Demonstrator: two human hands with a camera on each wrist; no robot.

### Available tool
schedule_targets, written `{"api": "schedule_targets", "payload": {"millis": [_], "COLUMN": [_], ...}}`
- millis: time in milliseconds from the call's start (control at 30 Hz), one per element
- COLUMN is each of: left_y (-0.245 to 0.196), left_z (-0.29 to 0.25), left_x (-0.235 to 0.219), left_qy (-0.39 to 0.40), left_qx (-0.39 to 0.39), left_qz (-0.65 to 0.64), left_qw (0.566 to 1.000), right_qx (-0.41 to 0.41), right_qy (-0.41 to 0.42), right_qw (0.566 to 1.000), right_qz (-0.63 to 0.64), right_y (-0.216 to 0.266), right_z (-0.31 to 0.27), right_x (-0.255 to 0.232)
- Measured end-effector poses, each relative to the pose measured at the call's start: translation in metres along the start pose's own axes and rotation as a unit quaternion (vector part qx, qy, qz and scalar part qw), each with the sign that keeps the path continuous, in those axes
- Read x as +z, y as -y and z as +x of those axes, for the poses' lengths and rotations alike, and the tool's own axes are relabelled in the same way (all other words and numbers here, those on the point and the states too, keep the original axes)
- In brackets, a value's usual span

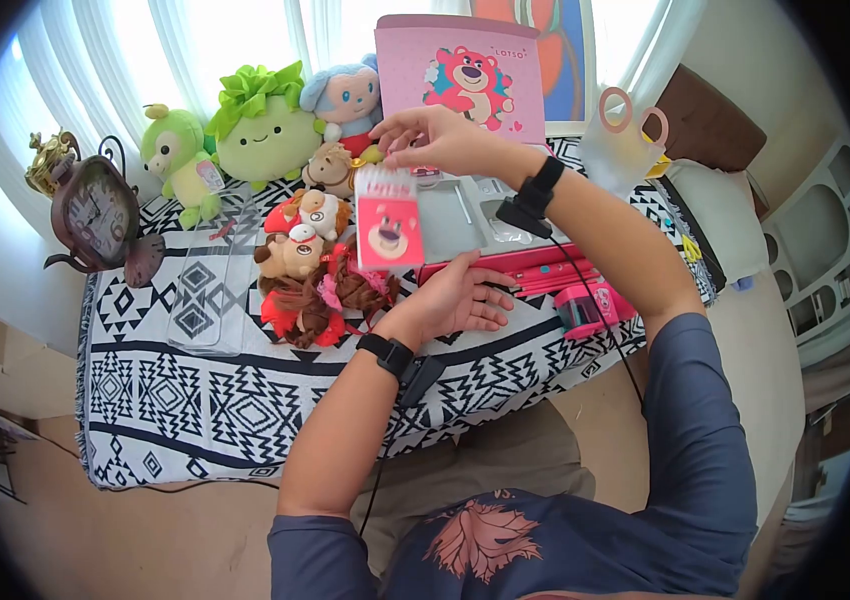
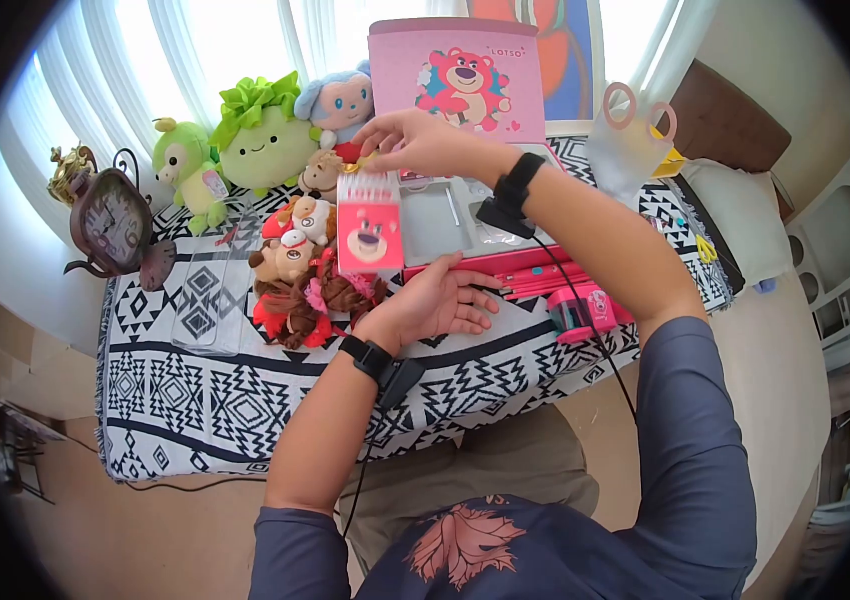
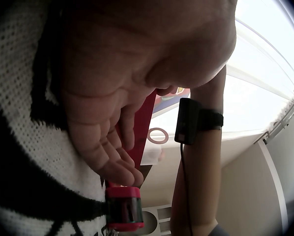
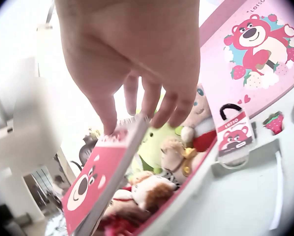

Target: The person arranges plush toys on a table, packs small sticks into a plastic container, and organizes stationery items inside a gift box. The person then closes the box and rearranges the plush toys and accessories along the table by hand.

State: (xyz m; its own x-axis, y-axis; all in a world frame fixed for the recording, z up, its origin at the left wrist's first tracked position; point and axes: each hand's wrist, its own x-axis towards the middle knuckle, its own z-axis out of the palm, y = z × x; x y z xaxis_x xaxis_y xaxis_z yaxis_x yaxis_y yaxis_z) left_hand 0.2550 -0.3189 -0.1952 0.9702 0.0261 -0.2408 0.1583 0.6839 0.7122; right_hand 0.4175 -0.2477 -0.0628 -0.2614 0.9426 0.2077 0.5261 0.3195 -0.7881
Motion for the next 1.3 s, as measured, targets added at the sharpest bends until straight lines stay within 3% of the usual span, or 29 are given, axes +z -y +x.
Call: {"api": "schedule_targets", "payload": {"millis": [33,100,167,200,267,500,800,900,967,1067,1100,1167,1300], "left_y": [0.0,0.0,-0.001,-0.001,-0.001,0.0,0.001,0.0,0.0,0.0,0.0,-0.001,-0.001], "left_z": [0.0,-0.001,-0.002,-0.001,-0.001,0.001,0.001,0.001,0.001,0.001,0.001,0.001,0.0], "left_x": [0.001,0.002,0.003,0.004,0.004,0.001,0.001,0.002,0.003,0.003,0.004,0.004,0.006], "left_qy": [0.0,-0.005,-0.008,-0.01,-0.009,-0.007,-0.005,-0.008,-0.013,-0.017,-0.018,-0.019,-0.028], "left_qx": [-0.001,0.0,0.0,-0.002,-0.003,-0.002,-0.001,-0.002,-0.004,-0.005,-0.006,-0.007,-0.006], "left_qz": [0.0,0.001,0.004,0.008,0.006,0.0,0.002,0.003,0.005,0.008,0.01,0.012,0.021], "left_qw": [1.0,1.0,1.0,1.0,1.0,1.0,1.0,1.0,1.0,1.0,1.0,1.0,0.999], "right_qx": [-0.018,0.012,0.098,0.099,0.025,-0.006,-0.033,-0.098,0.012,0.012,0.013,0.119,0.059], "right_qy": [-0.027,-0.048,-0.066,-0.065,-0.068,-0.031,0.032,0.017,-0.056,-0.068,-0.068,0.012,-0.007], "right_qw": [0.998,0.997,0.98,0.98,0.949,0.95,0.914,0.891,0.894,0.891,0.89,0.912,0.909], "right_qz": [-0.061,-0.054,-0.158,-0.158,-0.308,-0.312,-0.404,-0.443,-0.444,-0.449,-0.45,-0.392,-0.411], "right_y": [-0.004,-0.01,-0.015,-0.017,-0.033,-0.04,-0.057,-0.053,-0.058,-0.065,-0.067,-0.05,-0.069], "right_z": [0.005,0.004,-0.001,-0.004,-0.011,-0.027,-0.023,-0.028,-0.028,-0.037,-0.039,-0.04,-0.037], "right_x": [0.004,0.003,-0.005,-0.008,-0.013,-0.012,-0.006,-0.008,-0.019,-0.032,-0.035,-0.036,-0.036]}}
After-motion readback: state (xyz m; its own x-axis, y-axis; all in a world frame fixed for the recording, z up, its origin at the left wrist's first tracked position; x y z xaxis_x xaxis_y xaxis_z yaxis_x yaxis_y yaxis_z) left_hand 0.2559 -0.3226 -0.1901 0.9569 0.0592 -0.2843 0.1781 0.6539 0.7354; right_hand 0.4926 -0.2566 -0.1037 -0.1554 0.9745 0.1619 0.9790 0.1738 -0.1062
